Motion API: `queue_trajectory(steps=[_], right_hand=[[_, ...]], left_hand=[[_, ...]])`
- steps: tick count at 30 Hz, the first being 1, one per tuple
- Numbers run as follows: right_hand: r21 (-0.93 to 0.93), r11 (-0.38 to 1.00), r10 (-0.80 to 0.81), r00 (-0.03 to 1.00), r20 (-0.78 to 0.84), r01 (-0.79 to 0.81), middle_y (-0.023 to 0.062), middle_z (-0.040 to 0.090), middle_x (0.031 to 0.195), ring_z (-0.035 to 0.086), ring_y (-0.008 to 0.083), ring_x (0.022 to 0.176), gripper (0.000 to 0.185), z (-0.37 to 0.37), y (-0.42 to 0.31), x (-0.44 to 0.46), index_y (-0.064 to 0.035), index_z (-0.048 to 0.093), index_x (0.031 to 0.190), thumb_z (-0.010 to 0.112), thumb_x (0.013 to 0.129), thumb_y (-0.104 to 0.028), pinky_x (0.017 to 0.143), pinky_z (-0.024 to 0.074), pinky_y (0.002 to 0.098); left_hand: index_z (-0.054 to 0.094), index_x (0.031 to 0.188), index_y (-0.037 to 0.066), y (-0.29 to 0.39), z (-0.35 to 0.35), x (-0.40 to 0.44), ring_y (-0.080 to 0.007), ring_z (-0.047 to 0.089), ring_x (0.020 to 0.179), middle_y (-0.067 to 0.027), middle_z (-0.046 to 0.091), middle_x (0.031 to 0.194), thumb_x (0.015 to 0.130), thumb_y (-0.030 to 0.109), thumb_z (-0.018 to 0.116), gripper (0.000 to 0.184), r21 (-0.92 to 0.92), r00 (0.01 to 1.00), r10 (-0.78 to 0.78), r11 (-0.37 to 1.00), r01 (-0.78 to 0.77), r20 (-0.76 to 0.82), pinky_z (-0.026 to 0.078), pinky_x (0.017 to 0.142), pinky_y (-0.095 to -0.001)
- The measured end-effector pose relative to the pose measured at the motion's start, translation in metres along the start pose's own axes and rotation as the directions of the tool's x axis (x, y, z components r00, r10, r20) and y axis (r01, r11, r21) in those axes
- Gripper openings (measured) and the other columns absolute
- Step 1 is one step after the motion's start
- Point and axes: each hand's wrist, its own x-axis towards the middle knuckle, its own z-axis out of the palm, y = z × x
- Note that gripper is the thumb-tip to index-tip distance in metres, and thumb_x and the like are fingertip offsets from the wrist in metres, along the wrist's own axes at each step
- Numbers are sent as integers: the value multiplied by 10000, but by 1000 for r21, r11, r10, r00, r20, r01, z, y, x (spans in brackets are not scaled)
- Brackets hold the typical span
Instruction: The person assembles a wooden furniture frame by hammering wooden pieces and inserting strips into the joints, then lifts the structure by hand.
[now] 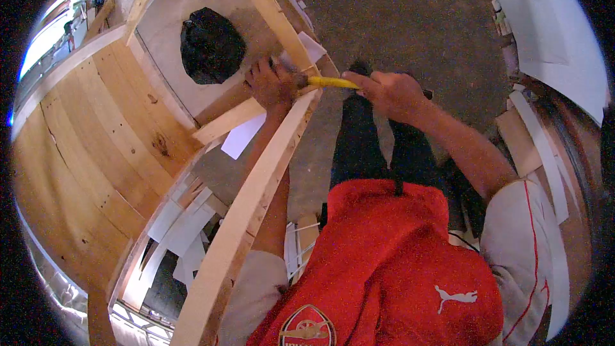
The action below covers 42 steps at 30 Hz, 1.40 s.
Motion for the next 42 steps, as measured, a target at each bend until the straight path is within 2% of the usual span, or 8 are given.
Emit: queue_trajectory(steps=[5, 12, 18, 24, 32, 36, 39, 42], right_hand=[[11, 1000, -23, 999, -47, 23, 71, 527, 687, 608, 266, 581, 527, -2, 2, -2, -237, 503, 1404, 649, 898, -207, 489, 518, 404], [22, 1000, -1, 1000, -21, 2, 77, 506, 694, 587, 268, 574, 590, -8, -1, 11, -289, 446, 1462, 643, 910, -221, 496, 511, 404], [-37, 995, -87, 996, -7, 87, 77, 496, 692, 570, 270, 568, 608, -8, 0, 17, -302, 442, 1466, 648, 903, -207, 487, 494, 408], [122, 966, -213, 970, -115, 226, 72, 504, 693, 572, 282, 570, 610, -31, -9, 12, -312, 440, 1466, 643, 902, -195, 487, 494, 410], [-29, 994, -102, 995, 8, 102, 75, 504, 683, 578, 280, 571, 596, -25, -7, 14, -325, 446, 1460, 622, 907, -192, 488, 493, 418], [135, 965, -193, 960, -203, 223, 74, 506, 690, 583, 282, 572, 583, -32, -7, 12, -348, 415, 1474, 576, 933, -202, 485, 497, 429], [-81, 983, -162, 987, 24, 163, 68, 519, 697, 581, 279, 569, 572, -25, -3, 6, -328, 428, 1470, 569, 933, -194, 483, 495, 434], [-133, 980, -134, 986, 99, 147, 67, 525, 701, 580, 273, 570, 568, -23, -7, 8, -306, 454, 1459, 580, 919, -182, 480, 495, 434]], left_hand=[[628, 1036, 58, -10, 12, 1, -407, 529, 1067, -183, 626, 1097, 895, 320, 529, 314, 52, 999, 32, 998, -33, 21, 362, 958, -565], [628, 1052, 47, -2, -3, 2, -430, 513, 1070, -208, 617, 1101, 914, 298, 511, 309, -78, 998, 55, 995, -54, 6, 361, 956, -570], [621, 1070, 52, -5, 3, -2, -432, 524, 1077, -211, 626, 1106, 925, 334, 520, 332, -30, 996, 68, 997, -70, -64, 354, 981, -573], [608, 1063, 60, -6, 3, -1, -423, 534, 1076, -212, 637, 1089, 918, 347, 525, 332, 24, 1000, 31, 999, -31, 3, 340, 993, -583], [603, 1051, 83, -5, -4, -3, -399, 518, 1119, -194, 643, 1075, 916, 342, 519, 304, -25, 998, 46, 999, -45, 45, 324, 1014, -577], [601, 1067, 90, -2, -4, -8, -392, 536, 1112, -189, 642, 1070, 914, 351, 532, 311, 13, 998, 59, 998, -59, -31, 329, 1017, -580], [595, 1078, 90, -15, 24, -5, -392, 552, 1091, -184, 642, 1064, 913, 350, 547, 312, 53, 992, 66, 997, -60, -112, 337, 1010, -582], [592, 1082, 83, -25, 35, -1, -392, 563, 1074, -186, 642, 1061, 917, 341, 545, 310, 21, 977, 137, 991, -135, -163, 349, 996, -586]])
